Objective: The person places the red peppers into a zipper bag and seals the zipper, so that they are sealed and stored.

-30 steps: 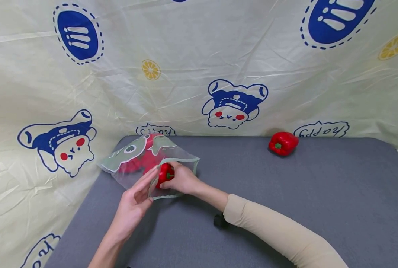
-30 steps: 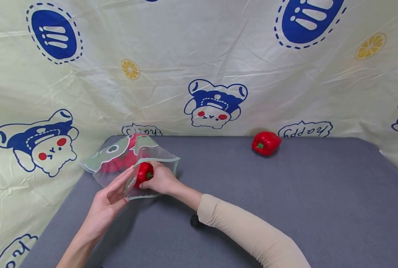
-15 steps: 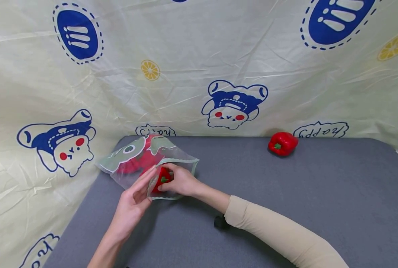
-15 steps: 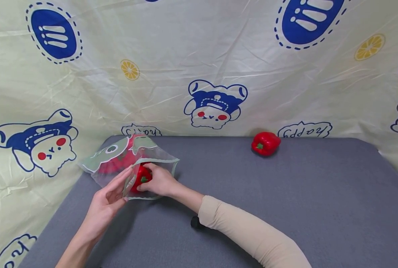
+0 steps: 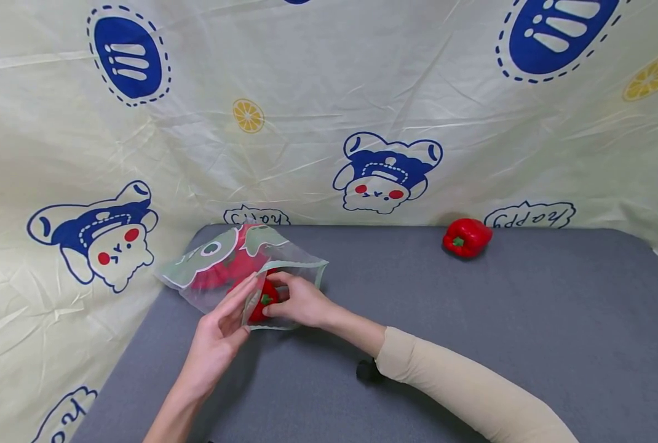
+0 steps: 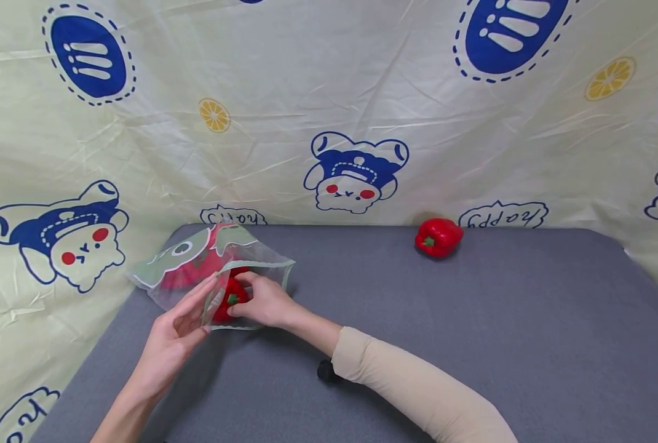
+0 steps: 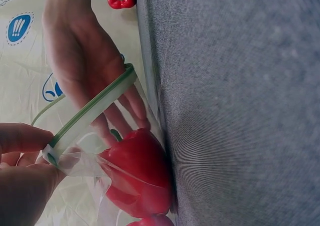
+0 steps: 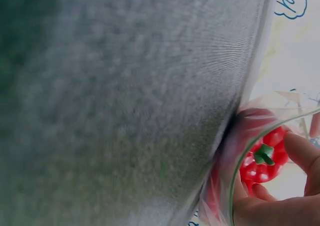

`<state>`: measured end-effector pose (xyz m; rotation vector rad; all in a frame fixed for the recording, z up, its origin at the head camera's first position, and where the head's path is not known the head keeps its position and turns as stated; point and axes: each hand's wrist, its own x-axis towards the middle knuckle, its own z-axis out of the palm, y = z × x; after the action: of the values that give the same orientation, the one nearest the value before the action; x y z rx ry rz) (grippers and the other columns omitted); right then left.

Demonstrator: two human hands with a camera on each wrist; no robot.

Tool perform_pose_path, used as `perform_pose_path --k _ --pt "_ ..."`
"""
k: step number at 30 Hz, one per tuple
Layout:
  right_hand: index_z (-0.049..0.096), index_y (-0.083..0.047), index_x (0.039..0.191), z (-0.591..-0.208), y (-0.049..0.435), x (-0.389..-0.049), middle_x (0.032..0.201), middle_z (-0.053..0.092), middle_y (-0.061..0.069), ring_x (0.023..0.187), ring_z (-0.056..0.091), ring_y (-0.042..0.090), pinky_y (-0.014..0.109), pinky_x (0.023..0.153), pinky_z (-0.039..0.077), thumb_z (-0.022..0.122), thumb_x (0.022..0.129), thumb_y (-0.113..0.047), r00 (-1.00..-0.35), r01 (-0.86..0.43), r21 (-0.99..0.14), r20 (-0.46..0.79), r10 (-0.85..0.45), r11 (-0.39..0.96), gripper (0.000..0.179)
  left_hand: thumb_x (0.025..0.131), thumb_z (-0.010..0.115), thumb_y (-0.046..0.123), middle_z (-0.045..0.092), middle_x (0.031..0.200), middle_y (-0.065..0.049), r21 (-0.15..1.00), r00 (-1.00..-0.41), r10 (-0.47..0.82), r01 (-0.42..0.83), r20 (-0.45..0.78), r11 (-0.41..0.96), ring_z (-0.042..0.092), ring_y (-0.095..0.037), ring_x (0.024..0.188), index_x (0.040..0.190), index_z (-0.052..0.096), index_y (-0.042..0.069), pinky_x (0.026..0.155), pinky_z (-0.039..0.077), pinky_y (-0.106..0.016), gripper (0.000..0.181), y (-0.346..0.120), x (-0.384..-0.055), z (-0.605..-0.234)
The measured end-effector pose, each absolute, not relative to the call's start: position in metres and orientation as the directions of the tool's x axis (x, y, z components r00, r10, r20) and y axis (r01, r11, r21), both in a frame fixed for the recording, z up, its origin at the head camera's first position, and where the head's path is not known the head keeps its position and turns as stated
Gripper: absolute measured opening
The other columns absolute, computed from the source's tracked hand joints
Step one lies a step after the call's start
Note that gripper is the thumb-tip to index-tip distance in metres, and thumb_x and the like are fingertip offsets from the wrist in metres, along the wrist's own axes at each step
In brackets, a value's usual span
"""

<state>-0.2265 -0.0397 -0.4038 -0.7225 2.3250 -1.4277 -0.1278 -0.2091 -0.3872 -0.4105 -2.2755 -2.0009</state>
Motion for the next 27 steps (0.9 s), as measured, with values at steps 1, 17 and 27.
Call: perform_pose_path --k 1,17,27 --pt "0.051 -0.007 0.140 -0.403 -0.038 -0.226 0.128 0.060 0.008 0.106 0.063 0.025 0.030 0.084 0.055 0.077 0.084 -0.018 -0.820 -0.251 -0.896 -0.004 -0.573 0.365 0.063 0.083 0.045 -0.025 0.037 0.153 -0.002 0.960 -0.960 0.144 0.256 0.240 0.111 0.037 -0.022 0.140 0.149 0.045 0.014 0.104 0.038 -0.030 0.077 -0.209 -0.128 -0.387" --pt "0.054 -0.013 0.138 -0.386 0.015 -0.199 0.136 0.055 0.009 0.117 0.058 0.028 0.037 0.091 0.052 0.073 0.089 -0.022 -0.784 -0.268 -0.921 0.038 -0.619 0.282 0.053 0.084 0.047 -0.024 0.037 0.153 0.001 0.970 -0.971 0.130 0.215 0.199 0.117 0.036 -0.020 0.141 0.149 0.046 0.018 0.104 0.039 -0.032 0.078 -0.207 -0.126 -0.386" --pt "0.057 -0.016 0.135 -0.372 0.054 -0.193 0.136 0.054 0.005 0.123 0.052 0.031 0.043 0.099 0.047 0.071 0.091 -0.022 -0.817 -0.229 -0.949 0.065 -0.573 0.219 0.047 0.082 0.046 -0.025 0.037 0.154 -0.002 0.964 -0.962 0.142 0.248 0.234 0.092 0.035 -0.020 0.141 0.149 0.044 0.014 0.104 0.038 -0.034 0.078 -0.208 -0.127 -0.386"
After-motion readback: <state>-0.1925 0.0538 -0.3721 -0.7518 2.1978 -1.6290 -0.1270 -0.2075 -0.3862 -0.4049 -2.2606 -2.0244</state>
